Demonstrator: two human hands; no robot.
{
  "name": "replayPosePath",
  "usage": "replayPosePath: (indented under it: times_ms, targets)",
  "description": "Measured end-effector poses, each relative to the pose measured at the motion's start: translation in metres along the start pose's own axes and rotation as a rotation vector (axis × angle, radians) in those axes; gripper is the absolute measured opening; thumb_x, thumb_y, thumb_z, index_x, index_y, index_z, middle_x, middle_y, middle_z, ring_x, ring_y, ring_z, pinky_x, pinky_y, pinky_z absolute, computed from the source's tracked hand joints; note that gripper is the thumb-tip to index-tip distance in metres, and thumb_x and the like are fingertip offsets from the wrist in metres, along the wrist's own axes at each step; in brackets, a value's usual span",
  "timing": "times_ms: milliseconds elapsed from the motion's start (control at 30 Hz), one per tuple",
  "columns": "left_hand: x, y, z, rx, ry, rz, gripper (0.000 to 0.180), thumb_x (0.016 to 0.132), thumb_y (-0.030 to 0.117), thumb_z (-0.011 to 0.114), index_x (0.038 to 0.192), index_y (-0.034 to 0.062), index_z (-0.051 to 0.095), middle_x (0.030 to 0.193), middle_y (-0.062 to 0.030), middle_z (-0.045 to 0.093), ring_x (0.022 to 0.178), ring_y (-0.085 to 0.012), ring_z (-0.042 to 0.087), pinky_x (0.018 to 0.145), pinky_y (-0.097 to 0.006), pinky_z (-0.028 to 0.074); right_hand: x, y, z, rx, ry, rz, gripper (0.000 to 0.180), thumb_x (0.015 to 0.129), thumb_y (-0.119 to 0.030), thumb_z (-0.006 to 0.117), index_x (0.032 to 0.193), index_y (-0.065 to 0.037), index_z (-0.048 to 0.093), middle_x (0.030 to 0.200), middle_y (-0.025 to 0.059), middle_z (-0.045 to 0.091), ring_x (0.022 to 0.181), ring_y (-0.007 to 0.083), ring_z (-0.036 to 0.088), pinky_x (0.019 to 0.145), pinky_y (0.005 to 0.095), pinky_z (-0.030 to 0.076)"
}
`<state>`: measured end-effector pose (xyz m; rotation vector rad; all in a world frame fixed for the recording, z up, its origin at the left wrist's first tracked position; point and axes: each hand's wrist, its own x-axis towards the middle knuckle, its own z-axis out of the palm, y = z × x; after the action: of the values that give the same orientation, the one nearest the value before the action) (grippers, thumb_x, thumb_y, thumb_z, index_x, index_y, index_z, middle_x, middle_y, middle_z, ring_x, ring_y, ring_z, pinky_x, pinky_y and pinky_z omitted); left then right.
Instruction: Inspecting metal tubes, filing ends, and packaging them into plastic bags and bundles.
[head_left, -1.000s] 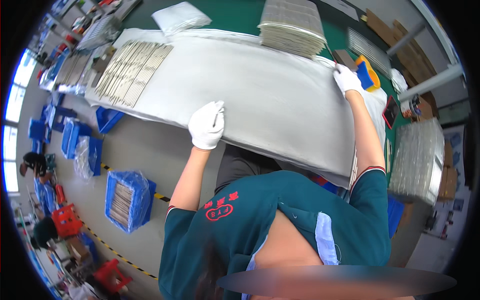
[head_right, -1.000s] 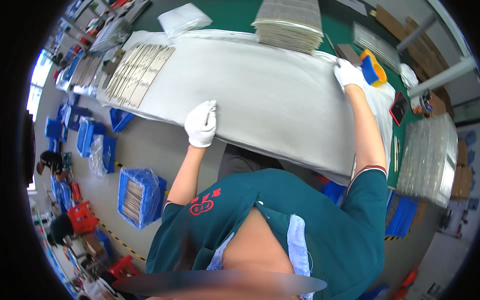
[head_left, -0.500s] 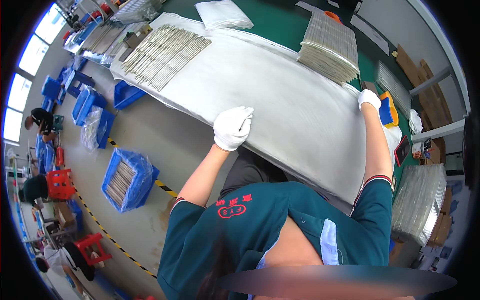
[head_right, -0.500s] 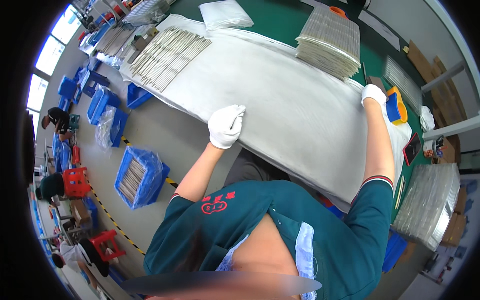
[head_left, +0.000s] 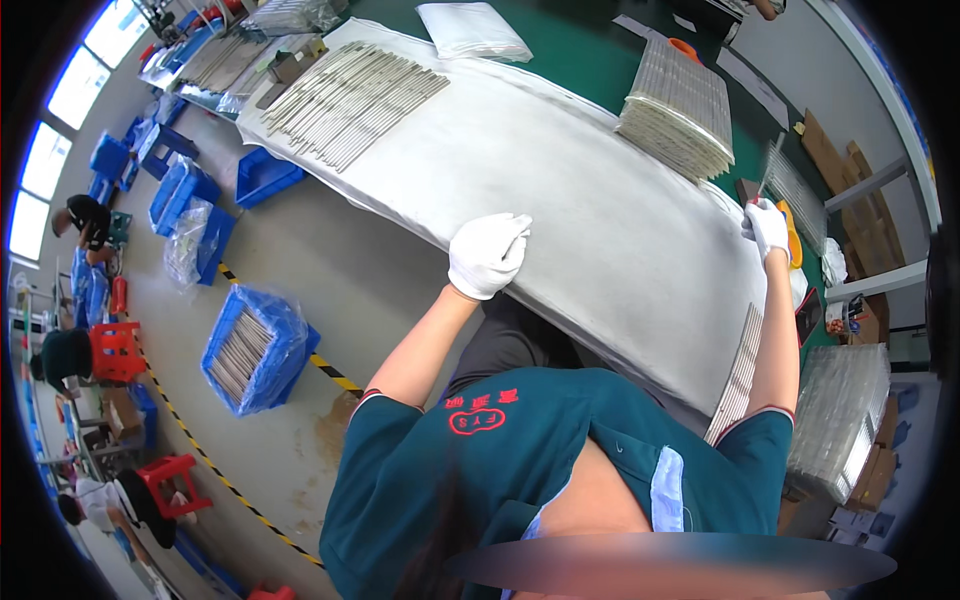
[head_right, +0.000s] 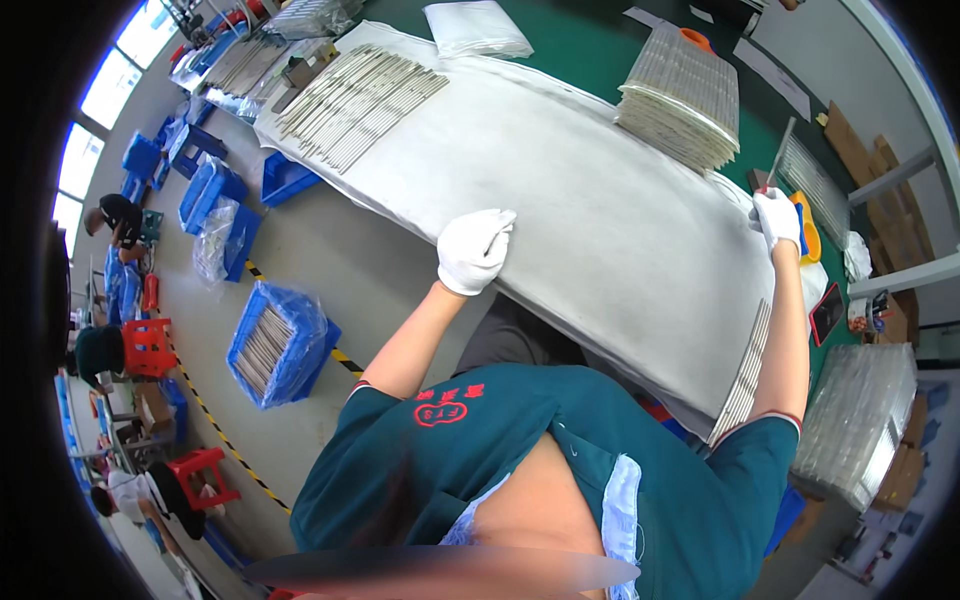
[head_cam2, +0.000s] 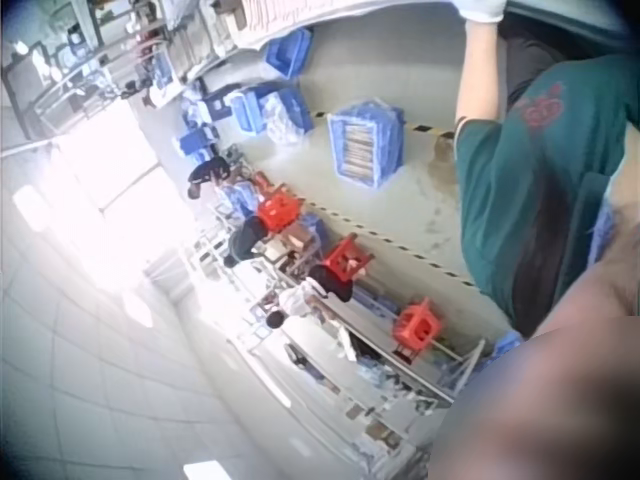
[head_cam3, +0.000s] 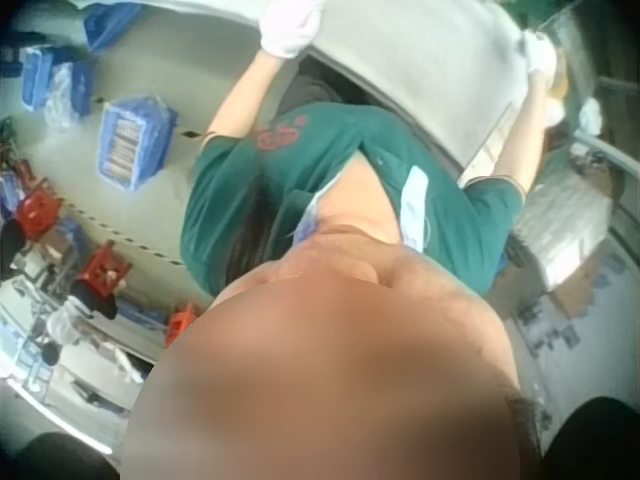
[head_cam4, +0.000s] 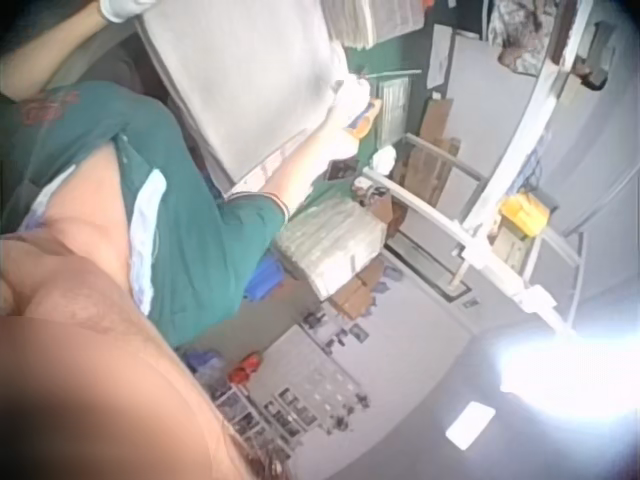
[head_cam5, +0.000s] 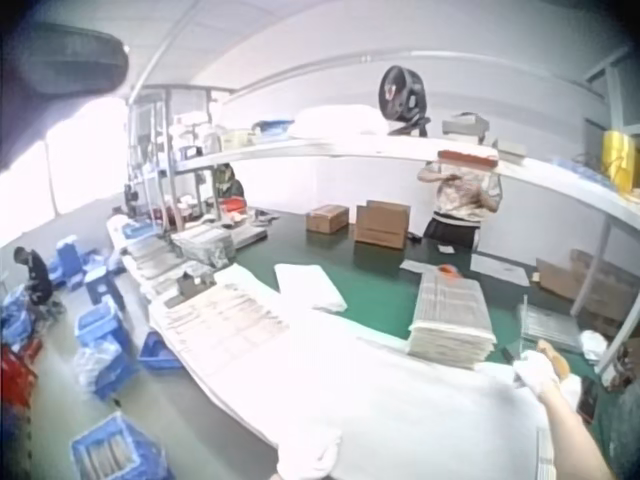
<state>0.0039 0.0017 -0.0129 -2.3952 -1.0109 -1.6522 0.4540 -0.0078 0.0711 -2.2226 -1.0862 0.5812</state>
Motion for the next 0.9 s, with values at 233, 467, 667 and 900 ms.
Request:
replayPosePath:
  times_ms: [233,467,667,900]
  targets:
    - [0.002,0.004,-0.002,-0.023,-0.058,-0.013,0.02,0.069,0.003,0.062,0.088,0.0077,0.066,0.077,-0.0052,0.065,0.074,-0.0235,0.063,0.067,-0.033,0.051,-0.135,-0.015,0.037,0.445,-0.061,-0.211,0.034,0.092,-0.032,0.042,0.081,-0.005,0.059,0.074,0.0053,0.062,0.063,0.0133,0.058,0.058,0.0248,0.046]
    - [0.021,-0.029,-0.024,-0.005,-0.143,-0.192,0.02,0.077,0.015,0.063,0.096,0.0078,0.064,0.093,-0.0103,0.063,0.088,-0.0275,0.06,0.078,-0.036,0.048,-0.164,-0.053,0.098,-0.133,-0.128,-0.201,0.035,0.086,-0.039,0.048,0.1,-0.009,0.061,0.06,0.0091,0.058,0.054,0.0205,0.059,0.057,0.0319,0.045]
    - [0.05,-0.163,-0.059,0.541,-0.352,-0.227,0.049,0.084,0.042,0.048,0.12,0.0088,0.05,0.121,-0.0142,0.051,0.117,-0.0312,0.042,0.098,-0.045,0.03,-0.164,-0.043,0.137,-0.195,0.043,-0.325,0.039,0.079,-0.028,0.055,0.117,-0.021,0.054,0.072,0.0129,0.062,0.068,0.0292,0.061,0.066,0.0369,0.047]
    - [0.083,-0.244,-0.061,0.906,-0.65,-0.479,0.062,0.086,0.054,0.033,0.132,0.0132,0.039,0.137,-0.0117,0.034,0.128,-0.0263,0.03,0.103,-0.05,0.021,-0.157,-0.029,0.141,-0.159,0.078,-0.445,0.042,0.079,-0.025,0.054,0.121,-0.023,0.053,0.076,0.014,0.064,0.067,0.0283,0.062,0.065,0.0345,0.048]
